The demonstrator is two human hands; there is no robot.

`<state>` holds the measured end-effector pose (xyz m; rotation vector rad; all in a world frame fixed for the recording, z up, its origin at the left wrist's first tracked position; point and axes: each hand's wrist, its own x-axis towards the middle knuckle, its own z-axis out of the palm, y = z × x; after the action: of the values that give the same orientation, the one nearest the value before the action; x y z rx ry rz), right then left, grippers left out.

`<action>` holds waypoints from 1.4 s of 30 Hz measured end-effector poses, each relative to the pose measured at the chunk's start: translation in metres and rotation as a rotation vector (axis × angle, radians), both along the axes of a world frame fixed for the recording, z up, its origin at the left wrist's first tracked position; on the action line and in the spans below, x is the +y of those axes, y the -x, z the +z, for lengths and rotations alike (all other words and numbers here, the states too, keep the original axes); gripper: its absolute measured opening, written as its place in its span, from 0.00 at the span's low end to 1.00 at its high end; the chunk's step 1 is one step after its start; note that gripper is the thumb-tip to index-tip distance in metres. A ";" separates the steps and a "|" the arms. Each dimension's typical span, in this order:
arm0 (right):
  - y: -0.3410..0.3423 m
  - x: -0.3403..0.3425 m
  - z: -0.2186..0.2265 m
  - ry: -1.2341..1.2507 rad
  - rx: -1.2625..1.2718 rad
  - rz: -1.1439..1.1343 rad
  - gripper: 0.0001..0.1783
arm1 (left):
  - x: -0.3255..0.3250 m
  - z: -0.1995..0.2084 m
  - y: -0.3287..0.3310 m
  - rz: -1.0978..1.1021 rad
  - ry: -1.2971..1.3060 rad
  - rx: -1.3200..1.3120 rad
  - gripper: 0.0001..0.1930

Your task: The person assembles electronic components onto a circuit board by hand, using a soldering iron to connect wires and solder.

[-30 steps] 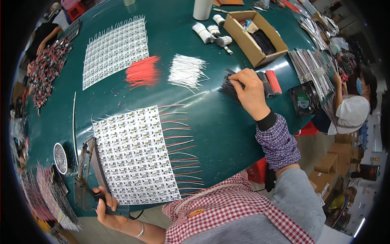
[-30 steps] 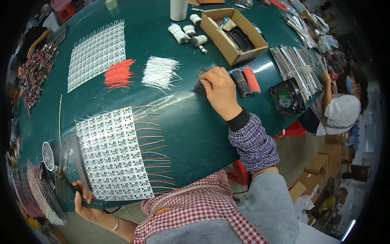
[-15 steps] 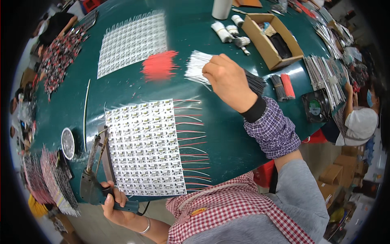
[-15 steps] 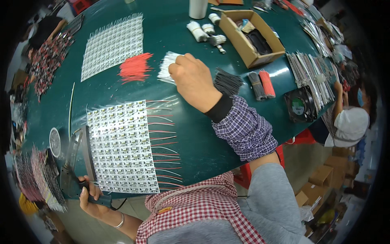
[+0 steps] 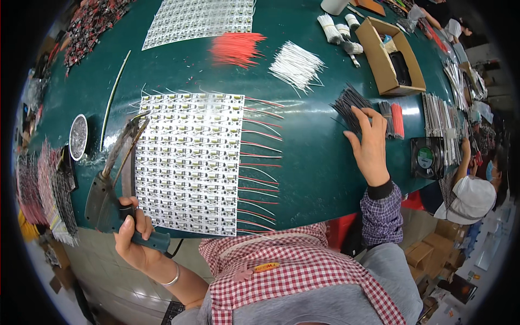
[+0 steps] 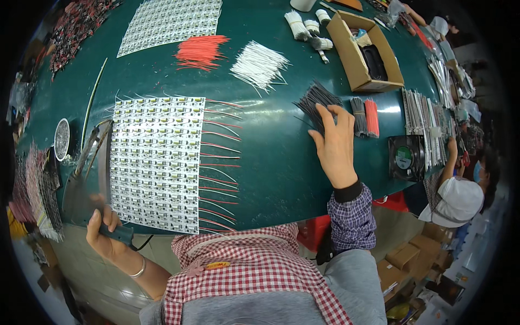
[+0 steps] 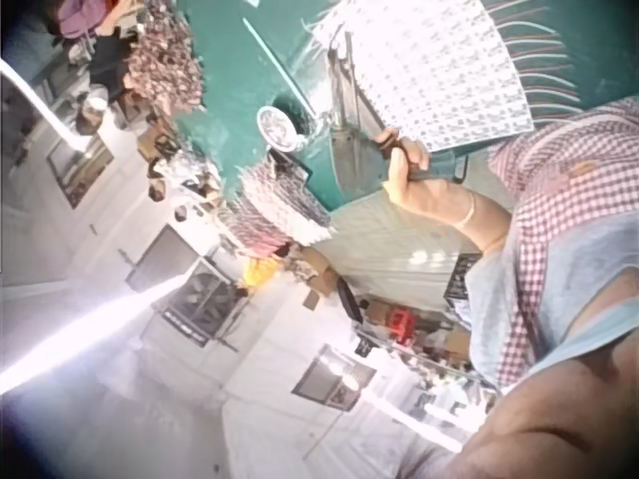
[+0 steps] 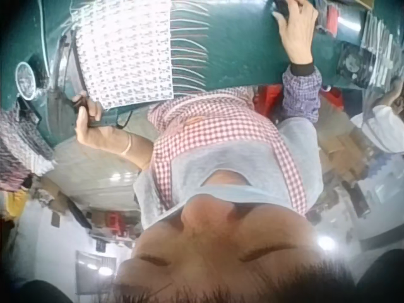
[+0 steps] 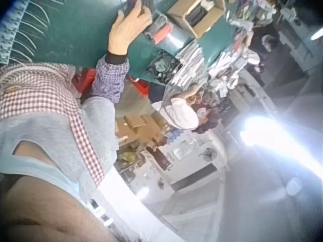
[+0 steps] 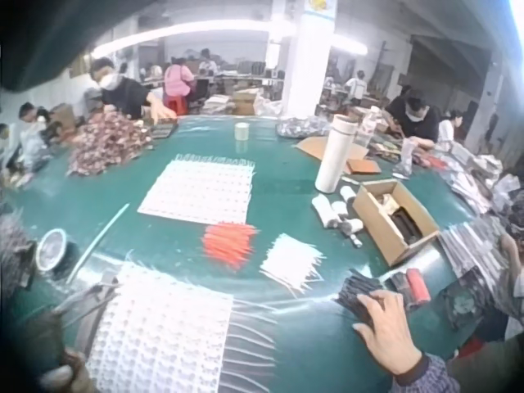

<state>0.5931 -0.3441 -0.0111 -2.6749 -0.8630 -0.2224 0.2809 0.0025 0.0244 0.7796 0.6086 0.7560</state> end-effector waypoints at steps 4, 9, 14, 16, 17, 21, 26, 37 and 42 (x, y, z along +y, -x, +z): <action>-0.017 -0.009 -0.015 -0.060 -0.147 0.036 0.25 | -0.017 0.010 -0.008 -0.054 -0.061 0.008 0.21; -0.024 -0.018 -0.018 -0.077 -0.191 0.041 0.17 | -0.030 0.011 -0.009 -0.054 -0.099 0.032 0.21; -0.023 -0.002 -0.021 -0.136 -0.233 0.056 0.14 | -0.024 0.007 0.014 -0.157 -0.098 -0.023 0.19; -0.024 0.002 -0.023 -0.125 -0.254 0.058 0.14 | -0.025 0.007 0.014 -0.141 -0.112 0.012 0.19; -0.025 0.003 -0.024 -0.130 -0.276 0.061 0.12 | -0.026 0.006 0.013 -0.163 -0.113 0.008 0.19; -0.028 -0.002 -0.032 -0.115 -0.342 0.038 0.06 | -0.034 0.009 0.001 -0.070 -0.131 0.108 0.21; -0.030 -0.001 -0.034 -0.115 -0.359 0.029 0.04 | -0.032 0.006 0.006 -0.158 -0.147 0.045 0.19; -0.030 -0.003 -0.032 -0.115 -0.263 0.078 0.06 | -0.033 0.003 0.006 -0.098 -0.160 0.076 0.19; -0.028 -0.001 -0.022 -0.122 -0.266 0.044 0.08 | -0.032 0.005 0.001 -0.109 -0.177 0.097 0.19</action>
<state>0.6214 -0.3455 -0.0335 -2.5457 -0.9507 -0.6115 0.2801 -0.0299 0.0292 1.0096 0.5863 0.6803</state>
